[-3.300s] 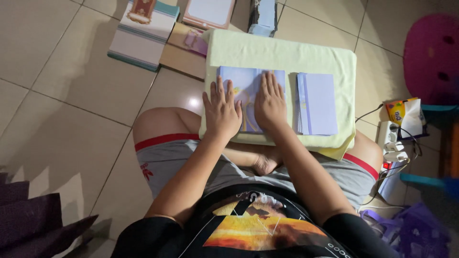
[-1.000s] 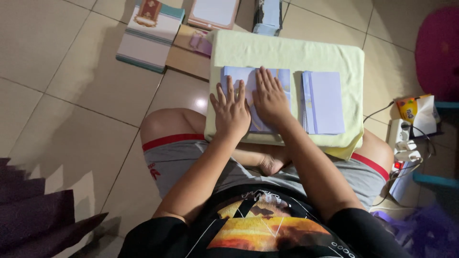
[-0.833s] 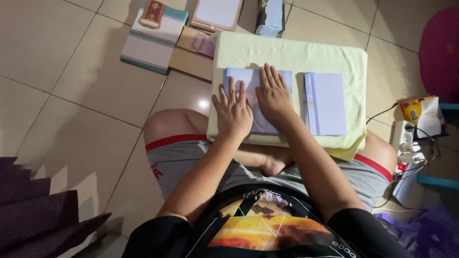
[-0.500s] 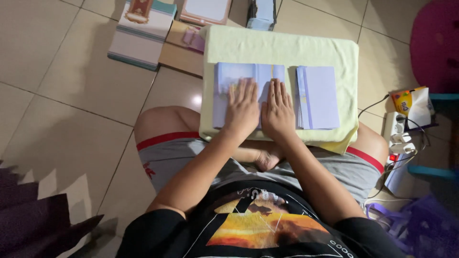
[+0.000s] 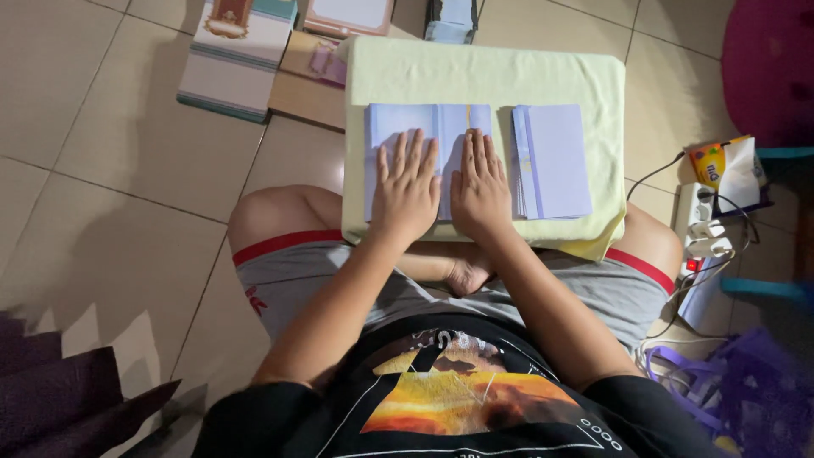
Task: The person flattens paper cards by pressing them with their hands and inspects the folds.
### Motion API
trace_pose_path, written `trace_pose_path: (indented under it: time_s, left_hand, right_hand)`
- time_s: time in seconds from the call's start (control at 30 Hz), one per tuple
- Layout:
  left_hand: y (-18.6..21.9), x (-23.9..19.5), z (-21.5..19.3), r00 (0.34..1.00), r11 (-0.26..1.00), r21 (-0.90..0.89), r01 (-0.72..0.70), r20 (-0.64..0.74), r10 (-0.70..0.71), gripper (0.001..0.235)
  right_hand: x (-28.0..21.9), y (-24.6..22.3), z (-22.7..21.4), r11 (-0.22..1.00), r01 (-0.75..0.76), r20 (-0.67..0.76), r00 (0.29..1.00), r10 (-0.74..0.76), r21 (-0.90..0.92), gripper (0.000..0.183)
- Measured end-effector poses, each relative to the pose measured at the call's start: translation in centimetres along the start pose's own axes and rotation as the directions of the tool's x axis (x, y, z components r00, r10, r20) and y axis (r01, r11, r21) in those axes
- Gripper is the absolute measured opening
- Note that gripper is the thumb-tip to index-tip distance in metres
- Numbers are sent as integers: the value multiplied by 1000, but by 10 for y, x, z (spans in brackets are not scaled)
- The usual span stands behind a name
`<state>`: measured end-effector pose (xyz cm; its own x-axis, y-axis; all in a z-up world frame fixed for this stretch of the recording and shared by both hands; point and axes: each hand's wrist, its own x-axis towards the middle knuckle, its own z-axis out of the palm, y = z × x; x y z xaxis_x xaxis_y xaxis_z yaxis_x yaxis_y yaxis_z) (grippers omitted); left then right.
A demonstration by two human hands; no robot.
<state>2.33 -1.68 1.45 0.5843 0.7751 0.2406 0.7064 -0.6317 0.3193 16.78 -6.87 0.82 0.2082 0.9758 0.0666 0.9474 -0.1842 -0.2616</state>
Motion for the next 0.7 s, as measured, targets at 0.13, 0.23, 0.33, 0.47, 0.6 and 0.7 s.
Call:
trace_pose_path:
  time_s: [0.13,0.23,0.33,0.47,0.6,0.7]
  left_hand:
    - [-7,-18,3,990,1000,29,8,-141,-4,54]
    - [-8,-14,7,987,998,55,4,-161,5,57]
    - [-8,-9,5,982,995,99,18,-186,1,58]
    - [-9,-15,8,981,997,67,31,-192,-17,58]
    - [-7,-14,-3,983,1000,4,25,-185,-24,53]
    - [-11,-14,0,979,1000,-7,9,-204,-11,51]
  right_hand:
    - [3,27,13,999,7,-6,1000,-7,44,64]
    - [4,78,16,990,142,-250,958,-142,-16,39]
    - [-9,105,-20,999,-34,-411,912,16,-36,51]
    - [-26,133,-18,951,-297,-124,950,285,-89,105]
    - [-17,150,-20,982,-172,-134,978,162,-72,72]
    - [-13,180,-31,919,-393,-31,919,393,1,32]
